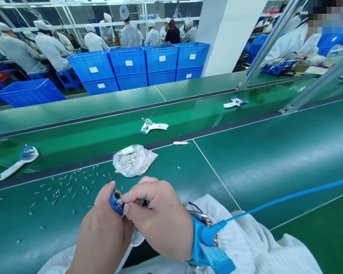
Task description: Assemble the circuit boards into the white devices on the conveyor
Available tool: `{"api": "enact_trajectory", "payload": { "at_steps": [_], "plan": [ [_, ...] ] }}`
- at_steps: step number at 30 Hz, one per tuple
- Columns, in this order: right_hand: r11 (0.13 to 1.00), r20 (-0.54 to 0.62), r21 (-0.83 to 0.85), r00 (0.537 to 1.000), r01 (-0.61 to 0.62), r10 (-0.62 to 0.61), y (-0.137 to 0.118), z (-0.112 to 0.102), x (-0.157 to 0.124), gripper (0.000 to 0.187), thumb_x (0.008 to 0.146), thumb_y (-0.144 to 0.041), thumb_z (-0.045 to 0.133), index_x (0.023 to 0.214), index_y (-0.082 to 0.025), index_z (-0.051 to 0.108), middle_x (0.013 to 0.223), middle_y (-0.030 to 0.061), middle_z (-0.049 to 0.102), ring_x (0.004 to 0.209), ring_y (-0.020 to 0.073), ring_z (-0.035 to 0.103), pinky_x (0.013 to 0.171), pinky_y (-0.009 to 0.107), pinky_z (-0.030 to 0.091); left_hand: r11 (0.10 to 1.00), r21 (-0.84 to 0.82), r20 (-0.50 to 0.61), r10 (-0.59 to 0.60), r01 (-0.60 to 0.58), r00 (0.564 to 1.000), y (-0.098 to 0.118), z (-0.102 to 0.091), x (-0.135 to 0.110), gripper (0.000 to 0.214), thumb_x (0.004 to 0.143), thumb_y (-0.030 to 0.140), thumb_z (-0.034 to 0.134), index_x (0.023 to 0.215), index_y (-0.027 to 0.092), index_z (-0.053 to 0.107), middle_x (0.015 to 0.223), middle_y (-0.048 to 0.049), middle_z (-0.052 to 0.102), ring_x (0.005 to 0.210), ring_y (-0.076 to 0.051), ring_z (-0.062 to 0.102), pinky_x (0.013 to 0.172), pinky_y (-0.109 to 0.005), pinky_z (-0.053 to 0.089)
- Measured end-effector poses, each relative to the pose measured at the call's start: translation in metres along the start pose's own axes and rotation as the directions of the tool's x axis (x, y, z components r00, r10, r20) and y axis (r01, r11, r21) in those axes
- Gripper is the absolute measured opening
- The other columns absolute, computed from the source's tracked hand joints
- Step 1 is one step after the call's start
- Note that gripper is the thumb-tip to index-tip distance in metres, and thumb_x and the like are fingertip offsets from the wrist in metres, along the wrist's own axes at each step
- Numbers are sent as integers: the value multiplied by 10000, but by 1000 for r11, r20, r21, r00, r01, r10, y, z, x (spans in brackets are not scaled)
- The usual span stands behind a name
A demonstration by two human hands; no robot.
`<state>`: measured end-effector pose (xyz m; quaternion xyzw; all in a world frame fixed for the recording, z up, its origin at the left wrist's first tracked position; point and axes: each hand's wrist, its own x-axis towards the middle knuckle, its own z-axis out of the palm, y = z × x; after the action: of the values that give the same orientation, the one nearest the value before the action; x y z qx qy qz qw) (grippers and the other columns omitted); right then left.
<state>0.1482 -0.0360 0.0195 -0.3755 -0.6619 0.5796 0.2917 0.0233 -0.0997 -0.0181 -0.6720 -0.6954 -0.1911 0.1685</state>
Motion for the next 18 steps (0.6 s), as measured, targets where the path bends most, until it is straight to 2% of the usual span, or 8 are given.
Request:
{"api": "enact_trajectory", "payload": {
  "at_steps": [4, 6, 8, 10, 12, 14, 16, 18],
  "plan": [
    [997, 0, -74, 999, -37, 37, 10, -4, 15, 156, 692, -87, 609, 659, -167, 738, 665, -1, 633, 622, 95, 581, 573, 194, 449, 981, -156, 251, -76, 118, 965, 1, 4, 5, 397, 870, 213, 374, 1248, 105, 317, 868, -137, 686, 705, -271, 694, 571, -337, 506],
    [987, -20, -150, 999, -51, 49, 19, -15, 37, 149, 676, -62, 628, 662, -159, 741, 654, -9, 665, 627, 101, 615, 591, 187, 471, 943, -249, 392, -111, 221, 913, 0, 5, 10, 460, 898, 267, 345, 1326, 122, 262, 964, -147, 676, 889, -295, 684, 650, -361, 515],
    [968, -144, -241, 989, -73, 39, 29, -36, 69, 142, 693, -57, 631, 651, -150, 730, 638, -16, 681, 650, 115, 637, 619, 190, 490, 893, -290, 501, -165, 344, 849, -2, 6, 15, 546, 905, 327, 323, 1399, 130, 198, 1122, -176, 625, 1076, -312, 615, 745, -393, 507],
    [946, -337, -301, 941, -120, 13, 39, -68, 109, 140, 757, -84, 599, 754, -133, 730, 706, 3, 696, 711, 136, 646, 659, 219, 501, 864, -286, 619, -163, 414, 769, -6, 6, 20, 607, 895, 373, 315, 1439, 136, 186, 1216, -188, 571, 1106, -315, 592, 791, -410, 492],
    [917, -536, -347, 844, -197, -22, 46, -106, 149, 169, 833, -135, 557, 920, -116, 701, 885, 41, 701, 826, 164, 646, 729, 267, 514, 866, -261, 745, -100, 427, 659, -9, 5, 24, 630, 884, 398, 311, 1460, 158, 216, 1238, -183, 556, 1054, -310, 612, 779, -400, 489],
    [884, -663, -376, 747, -277, -48, 52, -142, 183, 240, 898, -242, 548, 1097, -124, 610, 1089, 72, 639, 963, 183, 617, 828, 361, 515, 880, -250, 825, -25, 404, 564, -12, 5, 28, 630, 870, 409, 329, 1458, 191, 275, 1231, -174, 565, 1005, -307, 627, 727, -372, 493],
    [847, -713, -405, 699, -344, -57, 60, -166, 207, 309, 917, -309, 531, 1179, -146, 555, 1199, 90, 574, 1048, 206, 581, 887, 419, 496, 888, -249, 850, 9, 387, 526, -13, 8, 29, 605, 849, 392, 369, 1430, 225, 358, 1205, -153, 593, 963, -297, 639, 689, -342, 487],
    [807, -697, -451, 715, -381, -52, 71, -177, 223, 333, 919, -323, 526, 1210, -161, 535, 1243, 96, 542, 1080, 216, 562, 907, 438, 486, 887, -259, 845, 16, 383, 534, -13, 13, 26, 572, 811, 355, 433, 1371, 240, 463, 1155, -127, 634, 916, -278, 653, 673, -310, 477]
  ]
}}
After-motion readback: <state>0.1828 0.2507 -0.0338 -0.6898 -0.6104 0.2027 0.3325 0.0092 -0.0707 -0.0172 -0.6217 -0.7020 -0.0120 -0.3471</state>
